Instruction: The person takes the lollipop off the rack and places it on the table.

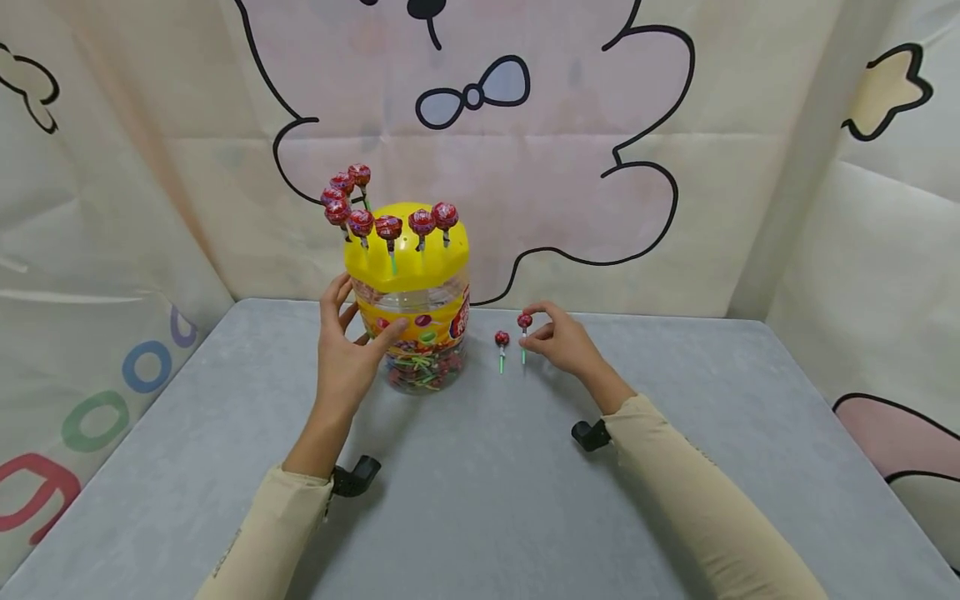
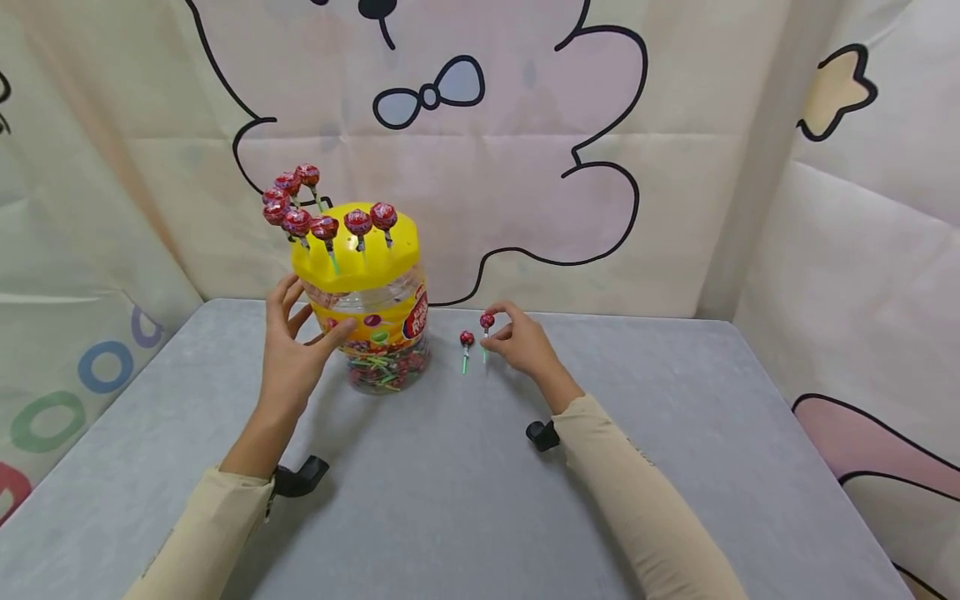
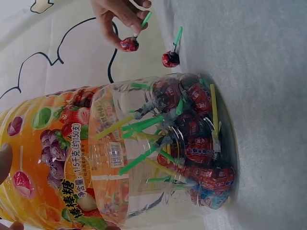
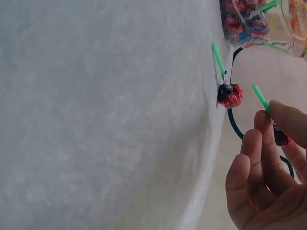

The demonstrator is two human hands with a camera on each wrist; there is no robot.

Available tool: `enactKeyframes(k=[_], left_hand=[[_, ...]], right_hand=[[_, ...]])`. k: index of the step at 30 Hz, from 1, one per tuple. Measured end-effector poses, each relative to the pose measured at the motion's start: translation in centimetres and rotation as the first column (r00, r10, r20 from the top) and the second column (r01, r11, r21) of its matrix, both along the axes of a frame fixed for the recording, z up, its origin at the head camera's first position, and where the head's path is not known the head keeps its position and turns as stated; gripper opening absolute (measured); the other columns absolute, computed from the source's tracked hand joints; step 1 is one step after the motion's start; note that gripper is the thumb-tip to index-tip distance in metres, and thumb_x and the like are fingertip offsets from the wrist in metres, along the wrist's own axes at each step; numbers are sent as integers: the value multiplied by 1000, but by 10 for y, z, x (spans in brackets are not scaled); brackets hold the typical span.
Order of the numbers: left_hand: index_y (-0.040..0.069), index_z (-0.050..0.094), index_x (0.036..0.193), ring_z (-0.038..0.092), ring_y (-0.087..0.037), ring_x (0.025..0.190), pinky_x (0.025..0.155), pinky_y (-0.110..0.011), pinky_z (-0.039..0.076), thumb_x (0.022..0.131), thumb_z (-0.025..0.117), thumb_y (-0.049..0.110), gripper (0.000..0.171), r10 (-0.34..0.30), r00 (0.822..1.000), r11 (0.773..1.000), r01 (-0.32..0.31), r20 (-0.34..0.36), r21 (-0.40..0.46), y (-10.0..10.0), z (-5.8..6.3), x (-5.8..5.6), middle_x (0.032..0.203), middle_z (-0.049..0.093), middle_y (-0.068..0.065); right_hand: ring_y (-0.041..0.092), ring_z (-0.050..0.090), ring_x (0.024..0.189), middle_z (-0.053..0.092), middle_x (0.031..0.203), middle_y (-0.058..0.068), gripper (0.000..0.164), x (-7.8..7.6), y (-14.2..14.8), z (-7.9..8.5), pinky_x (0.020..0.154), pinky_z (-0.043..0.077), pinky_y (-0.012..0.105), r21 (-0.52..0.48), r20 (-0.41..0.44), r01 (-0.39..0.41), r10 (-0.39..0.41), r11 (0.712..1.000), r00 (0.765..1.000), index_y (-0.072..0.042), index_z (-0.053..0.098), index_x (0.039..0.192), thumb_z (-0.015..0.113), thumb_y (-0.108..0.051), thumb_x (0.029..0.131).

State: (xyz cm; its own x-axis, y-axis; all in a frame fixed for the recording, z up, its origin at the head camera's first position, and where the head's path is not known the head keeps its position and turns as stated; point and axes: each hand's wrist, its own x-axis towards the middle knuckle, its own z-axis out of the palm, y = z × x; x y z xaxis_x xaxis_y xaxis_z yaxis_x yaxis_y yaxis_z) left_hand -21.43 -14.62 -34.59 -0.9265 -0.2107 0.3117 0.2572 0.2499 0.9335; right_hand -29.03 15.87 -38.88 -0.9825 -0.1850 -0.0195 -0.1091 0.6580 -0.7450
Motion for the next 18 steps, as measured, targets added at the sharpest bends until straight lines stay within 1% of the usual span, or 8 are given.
enactKeyframes(k=[4, 7, 13, 18], left_hand=[[43, 25, 151, 34, -28, 145, 114, -57, 39, 85, 79, 33, 87, 10, 1000, 1000, -10, 8, -6, -1, 0, 1, 161, 26, 9], [43, 25, 151, 34, -28, 145, 114, -56, 39, 84, 79, 34, 86, 12, 1000, 1000, -12, 12, -9, 0, -1, 2, 161, 26, 10], [44, 25, 150, 35, -29, 145, 115, -56, 38, 84, 79, 36, 86, 11, 1000, 1000, -11, 14, -8, 0, -3, 1, 161, 26, 9], [44, 25, 150, 35, -28, 145, 114, -56, 39, 84, 79, 36, 86, 13, 1000, 1000, -13, 6, -9, 0, -2, 0, 161, 26, 9]], right_hand=[[22, 65, 90, 76, 104, 11, 50, -2, 0, -3, 69, 48, 28, -5, 15, -1, 1, 1000, 1000, -20, 51, 137, 72, -21, 92], [22, 64, 90, 75, 106, 12, 51, -4, -1, -8, 67, 48, 27, 1, 41, 4, -4, 1000, 999, -19, 51, 137, 73, -21, 91], [19, 64, 84, 74, 106, 10, 52, -10, -3, -17, 66, 48, 27, 62, 99, 20, -26, 998, 995, -18, 53, 136, 75, -24, 89], [19, 65, 83, 75, 105, 10, 52, -12, -3, -18, 66, 48, 27, 108, 96, 28, -38, 994, 995, -17, 55, 135, 76, -23, 88]])
